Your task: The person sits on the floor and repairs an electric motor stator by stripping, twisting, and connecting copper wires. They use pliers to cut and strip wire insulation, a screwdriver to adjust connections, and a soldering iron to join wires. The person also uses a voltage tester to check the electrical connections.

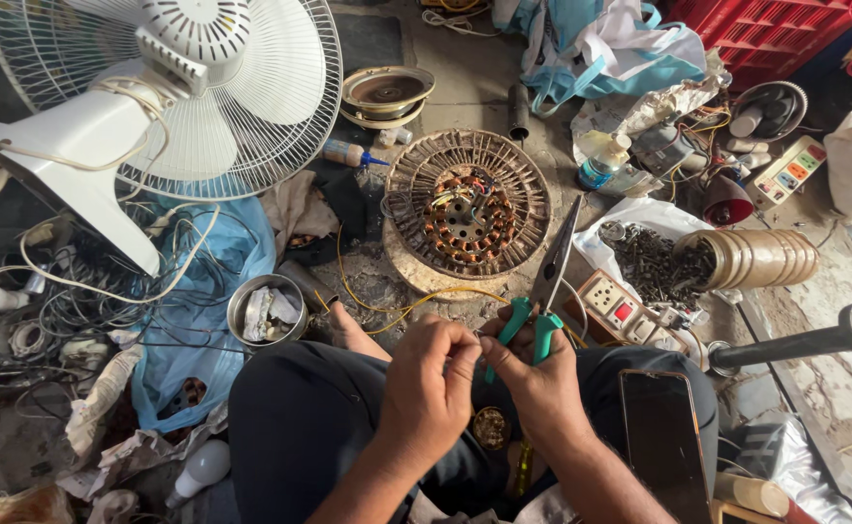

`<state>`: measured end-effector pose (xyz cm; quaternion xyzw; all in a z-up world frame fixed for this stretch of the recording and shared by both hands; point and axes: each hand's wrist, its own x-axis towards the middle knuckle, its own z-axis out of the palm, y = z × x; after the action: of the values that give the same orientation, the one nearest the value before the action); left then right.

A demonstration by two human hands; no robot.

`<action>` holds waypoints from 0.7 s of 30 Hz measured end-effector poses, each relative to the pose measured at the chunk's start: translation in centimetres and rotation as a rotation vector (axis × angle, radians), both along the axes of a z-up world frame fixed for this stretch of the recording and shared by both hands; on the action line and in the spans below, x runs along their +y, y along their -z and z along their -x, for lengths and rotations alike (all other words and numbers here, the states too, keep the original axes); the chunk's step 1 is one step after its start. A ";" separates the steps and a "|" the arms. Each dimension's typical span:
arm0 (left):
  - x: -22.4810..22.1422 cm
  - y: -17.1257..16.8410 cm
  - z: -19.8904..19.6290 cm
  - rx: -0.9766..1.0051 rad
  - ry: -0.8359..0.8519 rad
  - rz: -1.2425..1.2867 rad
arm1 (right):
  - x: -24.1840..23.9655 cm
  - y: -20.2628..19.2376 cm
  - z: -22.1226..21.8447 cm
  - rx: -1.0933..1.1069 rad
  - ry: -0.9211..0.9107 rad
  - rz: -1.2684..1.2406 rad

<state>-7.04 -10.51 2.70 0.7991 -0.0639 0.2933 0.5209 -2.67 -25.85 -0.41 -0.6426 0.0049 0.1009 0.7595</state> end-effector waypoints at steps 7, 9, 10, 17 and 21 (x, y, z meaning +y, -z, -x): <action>-0.4 0.7 -0.2 0.135 -0.058 0.134 | 0.6 -0.1 0.5 -0.006 0.056 -0.125; -1.0 0.8 0.3 0.109 -0.002 0.182 | 0.6 -0.3 0.4 0.004 0.070 -0.101; -1.3 0.9 0.5 0.099 0.025 0.207 | 0.6 -0.3 0.4 0.012 0.077 -0.088; -0.2 0.9 -0.7 0.111 -0.051 0.217 | 0.2 -0.2 0.6 -0.029 -0.040 -0.085; 0.3 0.4 -0.6 0.051 0.019 0.123 | -1.7 1.8 0.2 0.079 0.064 -0.095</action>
<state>-6.45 -10.25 2.31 0.7721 -0.0402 0.2713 0.5733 -2.85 -27.56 -2.26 -0.6009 0.0508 0.1020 0.7912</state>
